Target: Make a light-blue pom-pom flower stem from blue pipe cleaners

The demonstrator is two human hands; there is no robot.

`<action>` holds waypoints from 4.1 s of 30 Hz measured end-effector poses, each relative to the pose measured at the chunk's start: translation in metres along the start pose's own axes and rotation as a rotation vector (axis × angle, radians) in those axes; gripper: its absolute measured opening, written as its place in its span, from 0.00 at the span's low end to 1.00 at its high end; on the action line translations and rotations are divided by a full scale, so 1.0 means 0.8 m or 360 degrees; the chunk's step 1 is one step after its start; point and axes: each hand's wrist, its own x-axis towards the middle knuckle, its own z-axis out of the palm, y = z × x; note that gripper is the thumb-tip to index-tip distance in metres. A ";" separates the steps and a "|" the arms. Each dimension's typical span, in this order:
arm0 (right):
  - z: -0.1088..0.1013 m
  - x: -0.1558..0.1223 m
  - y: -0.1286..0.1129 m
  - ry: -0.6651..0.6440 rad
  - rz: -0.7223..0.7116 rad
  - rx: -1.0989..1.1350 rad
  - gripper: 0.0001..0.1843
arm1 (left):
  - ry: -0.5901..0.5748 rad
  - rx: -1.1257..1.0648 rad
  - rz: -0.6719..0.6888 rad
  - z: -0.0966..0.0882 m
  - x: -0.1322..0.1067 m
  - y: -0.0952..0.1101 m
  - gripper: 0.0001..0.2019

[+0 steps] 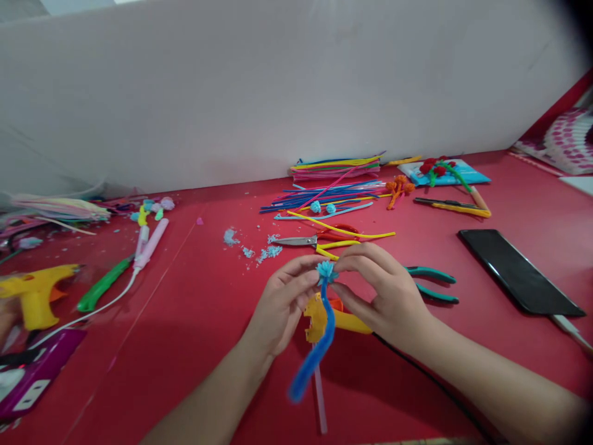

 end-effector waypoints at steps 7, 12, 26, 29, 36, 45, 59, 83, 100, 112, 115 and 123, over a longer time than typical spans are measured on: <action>0.002 -0.003 -0.002 -0.0045 -0.0126 -0.0147 0.08 | 0.0040 0.0089 -0.0042 -0.001 0.002 0.000 0.08; 0.002 -0.002 -0.001 -0.0035 -0.0130 -0.0158 0.07 | 0.0071 0.0336 0.0072 -0.007 0.004 -0.003 0.07; 0.005 -0.003 -0.001 0.0015 -0.0030 -0.0048 0.11 | 0.0148 0.0592 0.0331 0.001 -0.003 0.002 0.06; 0.003 -0.002 -0.001 0.0012 0.0048 -0.0023 0.09 | 0.0056 0.0466 0.0234 -0.001 -0.003 0.002 0.08; 0.000 -0.002 -0.005 -0.0016 0.0142 0.0066 0.10 | 0.0009 0.0391 0.0129 0.004 -0.001 0.006 0.16; -0.008 0.007 -0.004 0.0003 0.0348 0.0402 0.05 | 0.0029 0.0759 0.0317 -0.004 -0.005 -0.002 0.13; -0.007 0.010 -0.007 -0.0006 0.0305 0.0318 0.07 | -0.0140 0.0991 0.0479 -0.001 -0.010 0.003 0.13; -0.002 0.006 -0.005 -0.0066 0.0281 0.0338 0.07 | -0.0114 0.1206 0.0654 -0.001 -0.011 0.000 0.16; 0.002 0.007 -0.002 -0.0054 0.0284 0.0336 0.07 | -0.0104 0.1231 0.0657 -0.003 -0.008 0.000 0.18; -0.003 0.006 -0.001 0.0018 0.0394 0.0459 0.07 | -0.0046 0.1385 0.0815 -0.008 -0.006 -0.004 0.19; -0.005 0.008 -0.002 -0.0099 0.0479 0.0451 0.03 | 0.0037 0.1585 0.0966 -0.010 -0.006 -0.002 0.22; 0.004 0.011 0.000 -0.0276 0.0589 0.0341 0.06 | 0.0041 0.1542 0.1030 -0.006 -0.009 -0.001 0.23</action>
